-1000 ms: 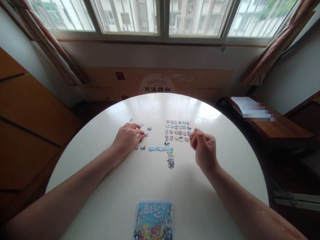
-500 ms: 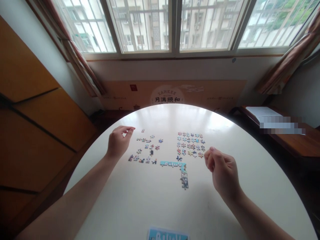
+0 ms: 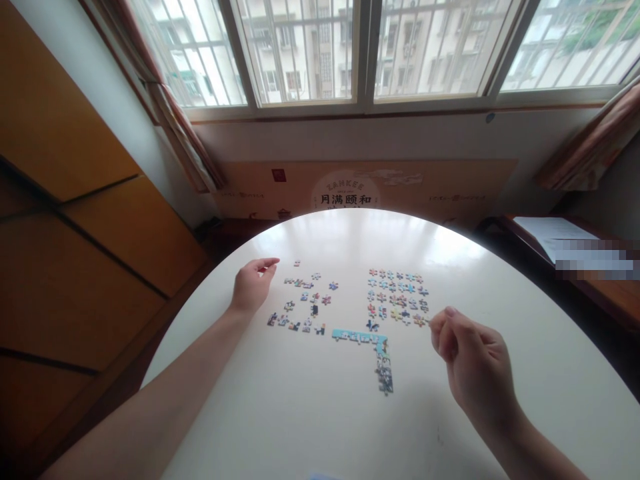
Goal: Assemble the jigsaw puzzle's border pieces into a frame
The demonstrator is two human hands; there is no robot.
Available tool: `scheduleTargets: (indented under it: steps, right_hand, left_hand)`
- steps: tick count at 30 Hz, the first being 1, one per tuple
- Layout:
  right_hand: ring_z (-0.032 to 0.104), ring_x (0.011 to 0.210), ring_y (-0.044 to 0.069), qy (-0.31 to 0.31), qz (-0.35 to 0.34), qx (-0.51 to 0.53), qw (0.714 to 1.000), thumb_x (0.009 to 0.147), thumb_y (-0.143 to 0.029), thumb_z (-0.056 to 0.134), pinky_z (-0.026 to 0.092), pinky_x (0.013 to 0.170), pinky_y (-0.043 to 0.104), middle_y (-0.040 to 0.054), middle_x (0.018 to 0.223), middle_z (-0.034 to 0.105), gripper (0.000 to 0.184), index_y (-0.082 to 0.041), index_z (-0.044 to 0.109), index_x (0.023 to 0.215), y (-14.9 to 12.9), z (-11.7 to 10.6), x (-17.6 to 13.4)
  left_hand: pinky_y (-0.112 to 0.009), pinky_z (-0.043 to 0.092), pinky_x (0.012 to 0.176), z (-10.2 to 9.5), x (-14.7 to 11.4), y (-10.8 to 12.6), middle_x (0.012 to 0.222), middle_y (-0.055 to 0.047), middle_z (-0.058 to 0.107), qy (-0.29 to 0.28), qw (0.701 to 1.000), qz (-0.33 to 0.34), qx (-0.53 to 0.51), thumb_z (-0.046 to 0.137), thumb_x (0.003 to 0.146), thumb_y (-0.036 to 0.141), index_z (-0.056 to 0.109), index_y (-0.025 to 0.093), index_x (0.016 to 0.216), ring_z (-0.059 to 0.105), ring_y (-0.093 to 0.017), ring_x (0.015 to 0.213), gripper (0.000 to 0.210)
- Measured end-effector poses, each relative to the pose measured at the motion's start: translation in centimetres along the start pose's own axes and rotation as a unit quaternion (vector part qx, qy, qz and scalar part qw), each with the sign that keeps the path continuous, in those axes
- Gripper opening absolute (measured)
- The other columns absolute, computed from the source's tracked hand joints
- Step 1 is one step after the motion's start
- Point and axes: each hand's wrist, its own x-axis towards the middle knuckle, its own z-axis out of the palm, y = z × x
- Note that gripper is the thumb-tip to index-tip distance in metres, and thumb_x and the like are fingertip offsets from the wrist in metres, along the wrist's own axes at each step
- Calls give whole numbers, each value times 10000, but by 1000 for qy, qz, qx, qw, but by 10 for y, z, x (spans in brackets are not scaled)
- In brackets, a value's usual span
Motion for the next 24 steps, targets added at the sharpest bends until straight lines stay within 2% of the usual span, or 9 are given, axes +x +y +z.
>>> scheduleTargets:
  steps: [4,11,21,24]
  right_hand:
    - [372,553,141,-1,5,0,1000,909,-320,650,267,559,337,2,504,412,527,-201,472,427,0,0,0]
    - [384,562,150,-3,-4,-4,1000,920,-347,659,279,553,333,-3,466,376,541,-205,471,433,2,-1,-1]
    - [396,548,141,-6,-6,-11,1000,909,-333,657,297,544,328,4,503,426,526,-201,468,436,1,-1,0]
    - [394,544,140,0,-6,-8,1000,901,-324,661,295,538,330,1,499,414,520,-203,463,436,0,0,-1]
  left_hand:
    - [-392,529,905,0,2,-5,1046,-89,761,-7,999,-30,-7,609,859,234,784,181,1044,655,-215,888,261]
    - [-399,528,938,0,2,-9,1041,-82,753,-9,1000,-24,-15,591,831,155,787,195,1044,661,-209,907,292]
    - [-353,536,823,-3,0,1,934,-57,703,9,1000,-7,-5,507,727,56,750,186,957,613,-176,773,359]
    - [-345,534,795,-4,-1,3,912,-46,686,18,1000,-1,-1,509,707,64,724,190,908,599,-171,745,320]
